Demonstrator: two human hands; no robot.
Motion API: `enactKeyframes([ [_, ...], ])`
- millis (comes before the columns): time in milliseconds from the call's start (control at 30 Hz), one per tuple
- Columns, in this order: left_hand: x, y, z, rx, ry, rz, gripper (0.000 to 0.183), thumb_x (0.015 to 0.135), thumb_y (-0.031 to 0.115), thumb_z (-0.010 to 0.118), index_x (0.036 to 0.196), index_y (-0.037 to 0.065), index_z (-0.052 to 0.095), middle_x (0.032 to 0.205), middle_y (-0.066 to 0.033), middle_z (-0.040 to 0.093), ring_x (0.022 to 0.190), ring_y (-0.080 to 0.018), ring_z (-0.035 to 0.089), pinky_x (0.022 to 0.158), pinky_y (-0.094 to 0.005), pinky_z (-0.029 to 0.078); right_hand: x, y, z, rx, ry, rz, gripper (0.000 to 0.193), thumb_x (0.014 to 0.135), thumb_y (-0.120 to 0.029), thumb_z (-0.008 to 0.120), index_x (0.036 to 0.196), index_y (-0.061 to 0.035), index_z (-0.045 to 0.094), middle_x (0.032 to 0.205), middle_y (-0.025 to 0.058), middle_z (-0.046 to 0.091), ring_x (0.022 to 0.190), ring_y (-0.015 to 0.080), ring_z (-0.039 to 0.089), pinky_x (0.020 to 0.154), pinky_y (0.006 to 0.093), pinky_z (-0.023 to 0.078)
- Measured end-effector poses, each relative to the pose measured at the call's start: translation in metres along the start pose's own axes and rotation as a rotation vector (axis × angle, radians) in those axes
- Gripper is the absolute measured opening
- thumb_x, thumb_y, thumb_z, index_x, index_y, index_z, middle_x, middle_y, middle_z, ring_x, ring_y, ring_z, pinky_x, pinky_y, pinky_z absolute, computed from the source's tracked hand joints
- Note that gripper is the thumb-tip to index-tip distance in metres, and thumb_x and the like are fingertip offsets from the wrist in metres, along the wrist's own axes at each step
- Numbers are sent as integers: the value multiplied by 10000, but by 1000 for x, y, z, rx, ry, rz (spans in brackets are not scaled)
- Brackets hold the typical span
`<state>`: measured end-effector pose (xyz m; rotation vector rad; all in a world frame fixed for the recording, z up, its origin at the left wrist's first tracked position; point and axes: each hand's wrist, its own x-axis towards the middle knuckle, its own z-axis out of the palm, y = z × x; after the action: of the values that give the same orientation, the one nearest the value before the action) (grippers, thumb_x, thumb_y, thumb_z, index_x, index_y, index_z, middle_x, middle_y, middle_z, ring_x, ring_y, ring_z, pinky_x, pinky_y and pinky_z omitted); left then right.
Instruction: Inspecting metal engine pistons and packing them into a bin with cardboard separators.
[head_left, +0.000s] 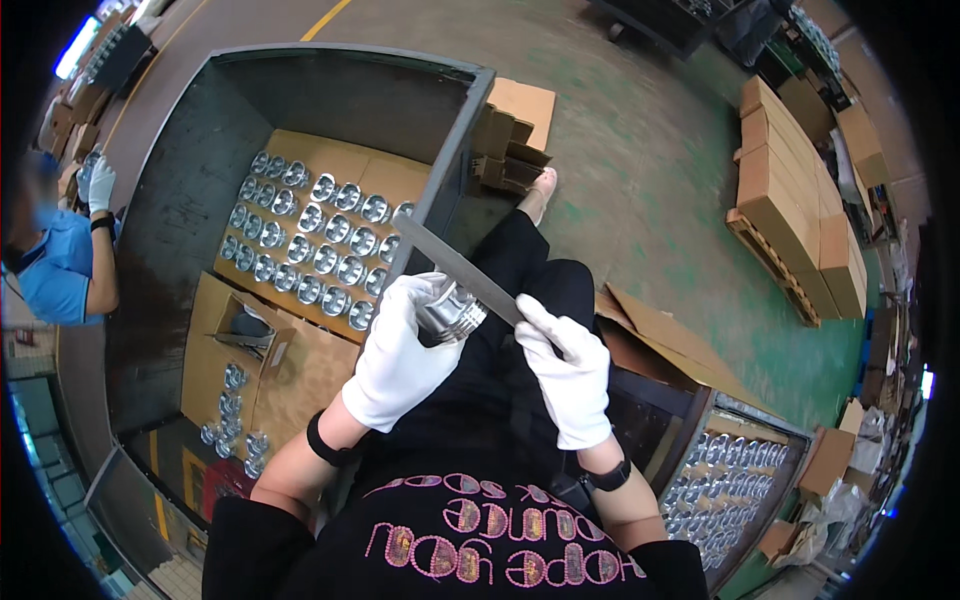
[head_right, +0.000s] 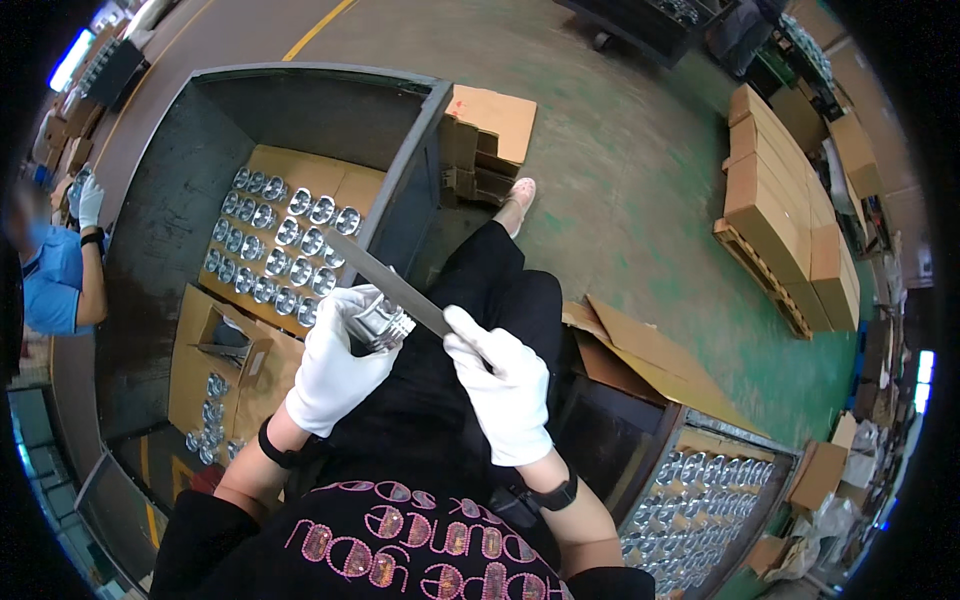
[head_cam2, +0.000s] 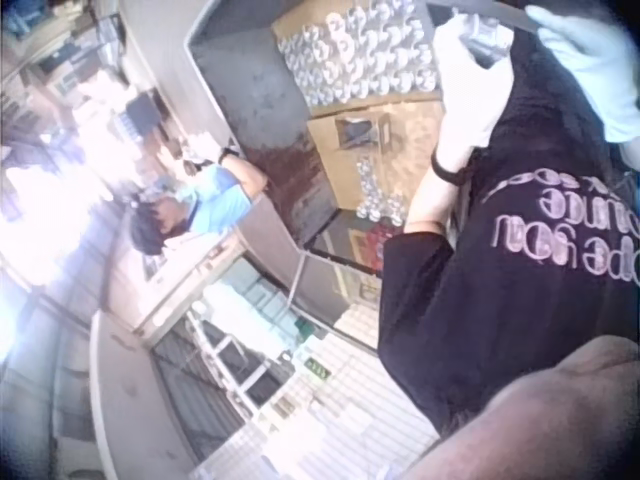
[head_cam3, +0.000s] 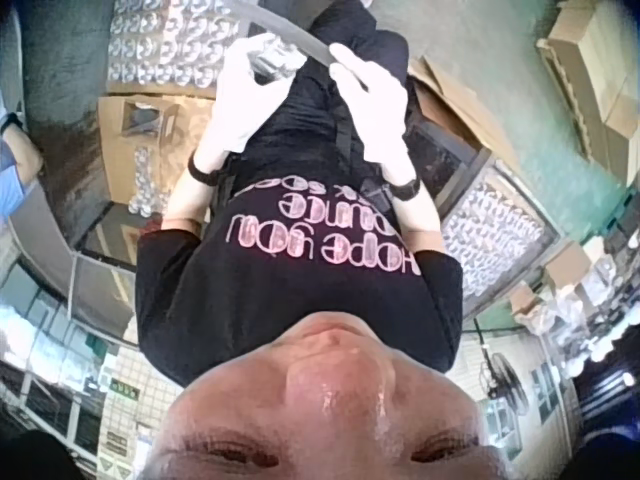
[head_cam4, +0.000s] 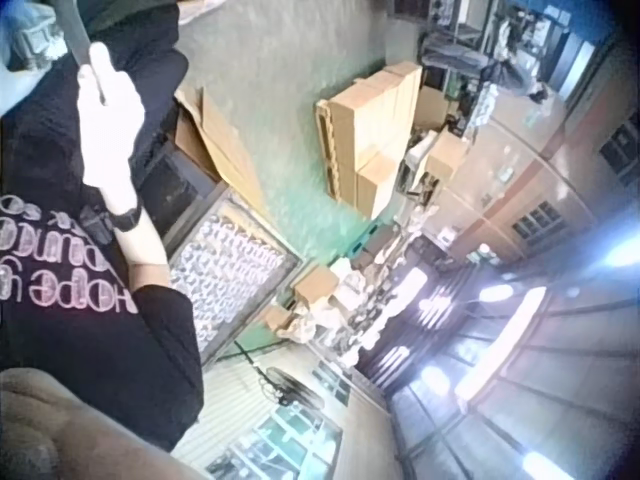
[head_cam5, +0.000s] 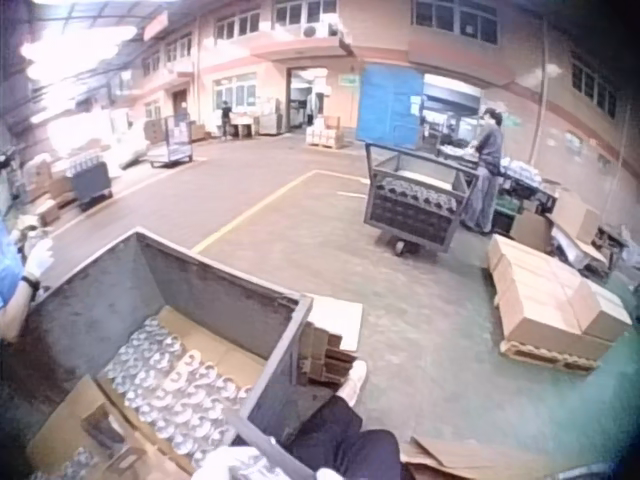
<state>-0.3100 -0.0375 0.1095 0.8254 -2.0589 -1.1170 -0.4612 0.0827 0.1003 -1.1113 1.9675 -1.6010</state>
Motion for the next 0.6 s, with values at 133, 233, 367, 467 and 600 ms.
enactKeyframes([
  [133,-3,2,-3,69,-77,126,430,670,-83,734,1025,8,507,1114,-156,597,970,-228,631,785,-297,506,19,-6,7,-226,-2,-67,328,788,-29,712,1103,-118,729,664,76,598,562,166,586,548,263,453],
  [233,-6,6,-5,86,-133,157,441,639,-81,726,1006,12,499,1118,-183,589,1029,-318,606,837,-350,496,22,-7,6,-228,-32,-67,348,791,-45,709,1122,-154,725,667,75,596,574,196,593,556,280,468],
  [367,1,1,-9,151,-55,116,449,636,-90,707,1015,10,487,1110,-171,594,1022,-315,609,845,-342,489,14,-19,-12,-133,-93,-5,330,794,4,708,1115,-70,715,721,71,657,612,132,610,601,246,477],
  [467,3,-10,-11,124,-2,110,456,617,-68,697,1029,16,520,1079,-159,602,951,-322,624,792,-345,504,6,-20,-23,-69,-99,81,301,799,65,694,1098,27,696,782,71,698,680,68,609,656,214,474],
  [600,0,-4,-7,80,-96,199,390,632,-57,699,981,14,541,1047,-158,612,947,-318,628,786,-334,506,16,-7,-13,-244,-112,1,312,795,-6,708,1102,-59,718,728,84,669,599,122,601,584,235,460],
])
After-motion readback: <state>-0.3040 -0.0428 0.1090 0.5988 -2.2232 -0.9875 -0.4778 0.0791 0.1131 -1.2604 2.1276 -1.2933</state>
